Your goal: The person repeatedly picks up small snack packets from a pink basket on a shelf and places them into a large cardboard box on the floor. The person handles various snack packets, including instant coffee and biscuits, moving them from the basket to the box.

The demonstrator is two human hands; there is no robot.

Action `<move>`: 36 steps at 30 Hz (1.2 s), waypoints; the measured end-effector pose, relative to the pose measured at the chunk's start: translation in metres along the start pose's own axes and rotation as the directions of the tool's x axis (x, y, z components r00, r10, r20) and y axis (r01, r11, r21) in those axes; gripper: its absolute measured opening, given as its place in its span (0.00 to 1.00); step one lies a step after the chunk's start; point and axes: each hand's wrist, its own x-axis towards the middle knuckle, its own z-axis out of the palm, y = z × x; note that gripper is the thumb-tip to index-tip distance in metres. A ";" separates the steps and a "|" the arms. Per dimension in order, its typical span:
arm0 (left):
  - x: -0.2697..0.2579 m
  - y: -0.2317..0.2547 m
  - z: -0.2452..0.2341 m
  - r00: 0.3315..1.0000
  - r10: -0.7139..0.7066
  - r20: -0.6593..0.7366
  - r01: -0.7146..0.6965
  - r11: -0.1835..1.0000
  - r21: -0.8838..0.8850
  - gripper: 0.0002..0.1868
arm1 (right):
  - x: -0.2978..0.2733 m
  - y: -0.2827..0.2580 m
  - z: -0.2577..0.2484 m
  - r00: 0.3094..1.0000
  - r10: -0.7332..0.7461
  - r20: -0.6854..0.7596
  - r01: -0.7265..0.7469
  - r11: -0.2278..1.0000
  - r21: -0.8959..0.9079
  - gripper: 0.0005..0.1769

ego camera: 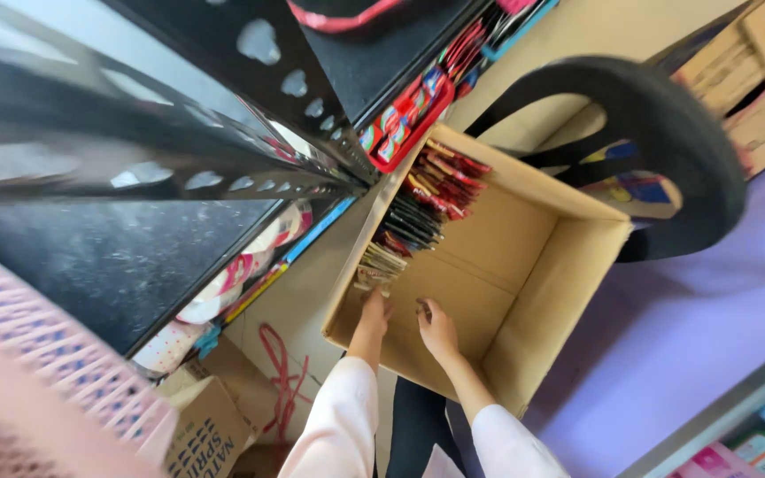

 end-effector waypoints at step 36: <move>-0.729 0.172 -0.240 -0.376 0.864 0.335 -0.807 -0.483 0.340 0.12 | -0.335 -0.538 -0.098 -0.147 -0.879 0.454 0.953 -0.003 0.302 0.18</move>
